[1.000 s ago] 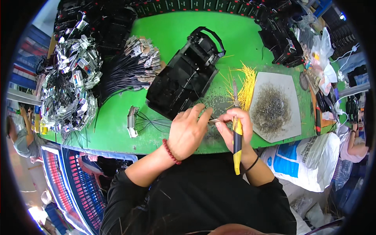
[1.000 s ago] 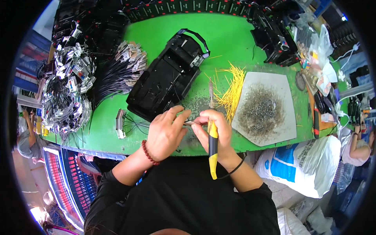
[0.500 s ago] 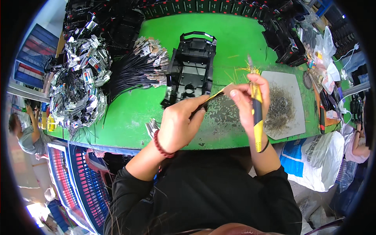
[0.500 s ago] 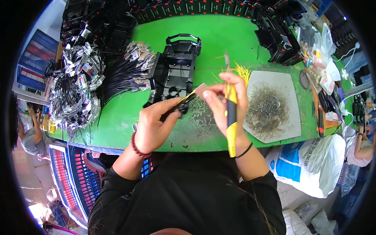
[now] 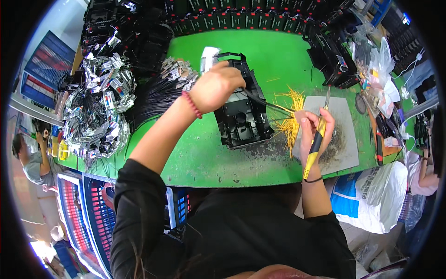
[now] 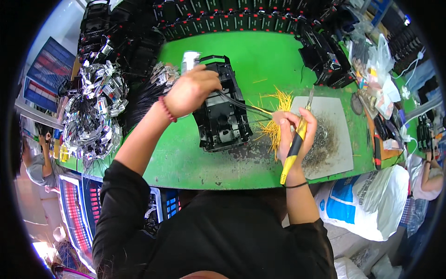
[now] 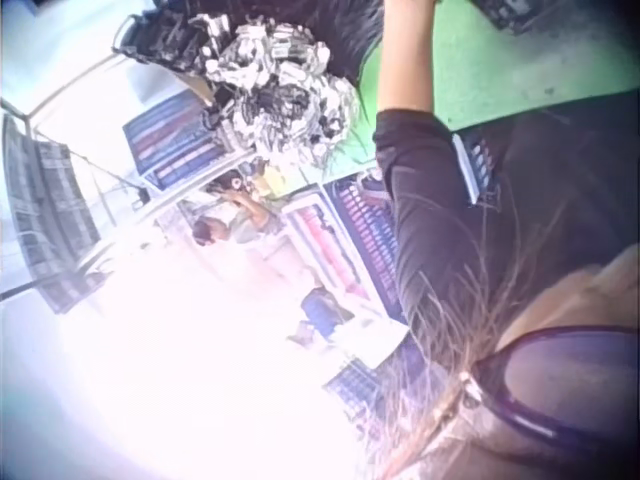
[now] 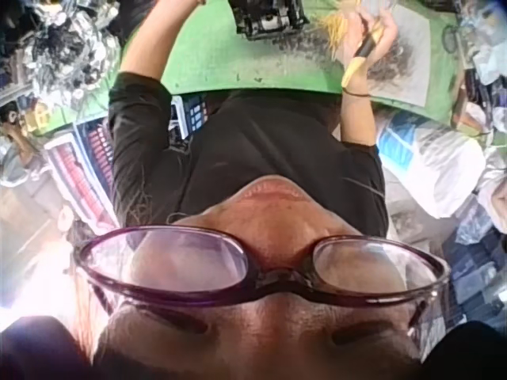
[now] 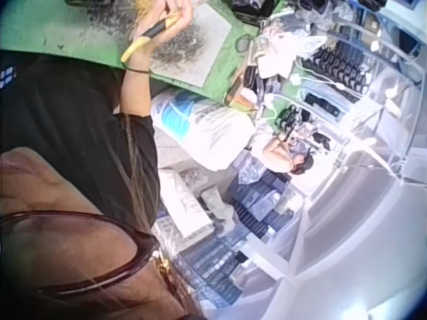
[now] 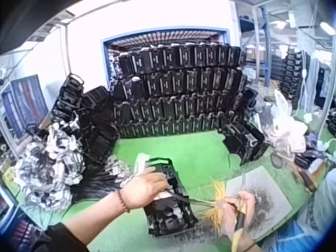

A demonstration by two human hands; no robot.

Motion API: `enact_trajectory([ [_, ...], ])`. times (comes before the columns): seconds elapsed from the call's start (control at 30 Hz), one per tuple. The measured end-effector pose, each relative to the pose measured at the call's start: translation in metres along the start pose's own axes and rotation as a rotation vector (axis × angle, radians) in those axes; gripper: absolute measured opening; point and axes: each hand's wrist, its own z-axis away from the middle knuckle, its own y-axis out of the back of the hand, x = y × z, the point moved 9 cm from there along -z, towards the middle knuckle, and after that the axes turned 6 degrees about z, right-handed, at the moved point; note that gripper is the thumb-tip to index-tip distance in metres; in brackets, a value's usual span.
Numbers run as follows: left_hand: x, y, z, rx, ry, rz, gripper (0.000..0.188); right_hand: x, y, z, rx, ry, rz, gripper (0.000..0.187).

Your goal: The person solders wires to electronic components using a soldering iron, then assembles the wired components into a wiring harness within a plastic housing. Wire cutters are used to trim wire scraps.

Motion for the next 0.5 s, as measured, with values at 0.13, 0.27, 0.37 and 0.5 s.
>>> enact_trajectory([
  [0.13, 0.001, -0.021, 0.022, 0.162, 0.006, 0.163, 0.024, -0.002, 0.005, 0.010, -0.040, 0.155, 0.194, 0.040],
  [0.27, -0.019, 0.020, 0.058, 0.439, 0.570, 0.003, 0.008, -0.032, -0.013, 0.015, -0.180, 0.315, 0.337, 0.034],
  [0.37, -0.062, -0.007, 0.082, -0.004, 0.917, 0.010, 0.049, -0.058, -0.053, 0.023, -0.461, 0.393, 0.309, 0.028],
  [0.5, -0.077, -0.048, 0.087, -0.099, 0.991, 0.313, 0.067, -0.074, -0.093, 0.032, -0.701, 0.537, 0.430, 0.035],
])
